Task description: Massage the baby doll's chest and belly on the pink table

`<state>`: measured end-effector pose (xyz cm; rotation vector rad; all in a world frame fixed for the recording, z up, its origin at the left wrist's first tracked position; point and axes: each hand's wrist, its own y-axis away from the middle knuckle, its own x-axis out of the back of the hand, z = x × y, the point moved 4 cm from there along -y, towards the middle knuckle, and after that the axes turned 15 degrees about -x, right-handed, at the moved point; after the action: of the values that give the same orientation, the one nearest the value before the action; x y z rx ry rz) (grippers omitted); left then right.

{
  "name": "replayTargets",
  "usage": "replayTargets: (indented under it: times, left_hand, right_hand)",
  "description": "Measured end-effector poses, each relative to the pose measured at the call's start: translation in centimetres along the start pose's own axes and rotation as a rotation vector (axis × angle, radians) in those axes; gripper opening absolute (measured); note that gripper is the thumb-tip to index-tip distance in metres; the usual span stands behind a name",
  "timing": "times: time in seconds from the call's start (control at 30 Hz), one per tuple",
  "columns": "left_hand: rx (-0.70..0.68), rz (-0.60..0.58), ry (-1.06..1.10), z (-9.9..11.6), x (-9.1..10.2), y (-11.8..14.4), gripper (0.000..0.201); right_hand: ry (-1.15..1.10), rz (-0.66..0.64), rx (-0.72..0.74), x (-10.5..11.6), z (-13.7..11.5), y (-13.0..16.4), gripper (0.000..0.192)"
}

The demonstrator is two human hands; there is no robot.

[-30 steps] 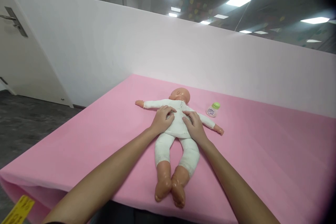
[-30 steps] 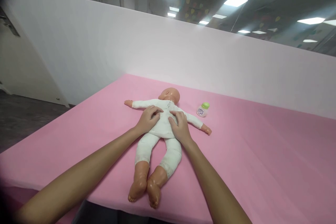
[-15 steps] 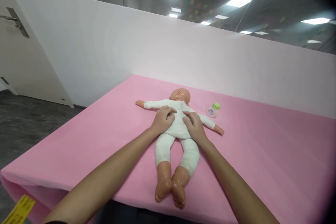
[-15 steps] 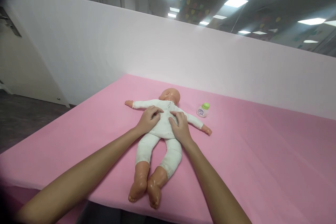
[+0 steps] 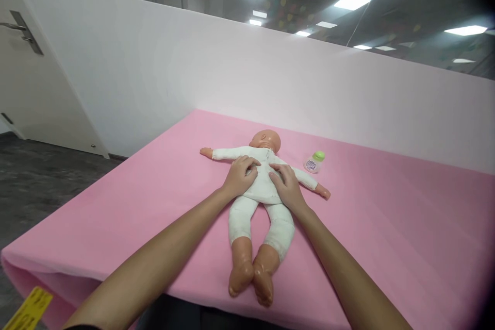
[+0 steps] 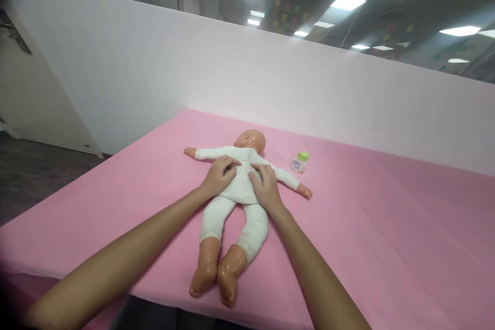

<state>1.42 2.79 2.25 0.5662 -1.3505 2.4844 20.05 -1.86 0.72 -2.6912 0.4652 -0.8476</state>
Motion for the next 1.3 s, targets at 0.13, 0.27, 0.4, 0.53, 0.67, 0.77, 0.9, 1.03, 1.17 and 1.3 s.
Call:
replayTargets:
  times: [0.13,0.27,0.4,0.53,0.67,0.77,0.9,1.03,1.17,1.3]
  left_hand:
    - [0.001,-0.002,-0.005,0.00,-0.01,-0.02,0.024]
    - [0.000,-0.005,-0.008,0.00,0.01,-0.05,0.024]
    - [-0.005,0.000,-0.004,-0.02,0.03,-0.07,0.023]
    - [-0.004,0.001,-0.002,-0.06,-0.02,-0.03,0.024]
    - [0.004,-0.006,-0.008,-0.07,-0.08,0.02,0.024]
    - [0.001,-0.008,-0.010,-0.08,-0.11,0.00,0.024]
    - [-0.004,-0.005,-0.011,-0.12,-0.12,-0.03,0.024]
    - [-0.010,0.000,-0.010,-0.12,-0.06,0.00,0.023]
    - [-0.003,-0.006,-0.006,-0.07,-0.06,0.01,0.023]
    - [-0.004,-0.001,-0.007,0.01,-0.05,-0.03,0.024]
  right_hand:
    - [0.011,0.002,0.006,0.00,0.03,-0.05,0.028]
    - [0.014,0.006,0.012,-0.05,0.20,-0.15,0.028]
    - [0.010,0.008,0.006,-0.10,0.30,-0.18,0.028]
    - [0.009,0.005,0.006,-0.08,0.23,-0.13,0.028]
    - [0.007,0.002,0.008,-0.03,0.17,-0.10,0.028]
    - [0.015,0.004,0.007,0.00,0.16,-0.09,0.028]
    - [0.015,0.001,0.011,0.01,0.14,-0.08,0.027]
    - [0.012,0.004,0.016,0.01,0.10,-0.07,0.027]
    - [0.010,0.008,0.011,0.00,0.11,-0.08,0.027]
    - [0.018,0.006,0.012,-0.01,0.08,-0.08,0.027]
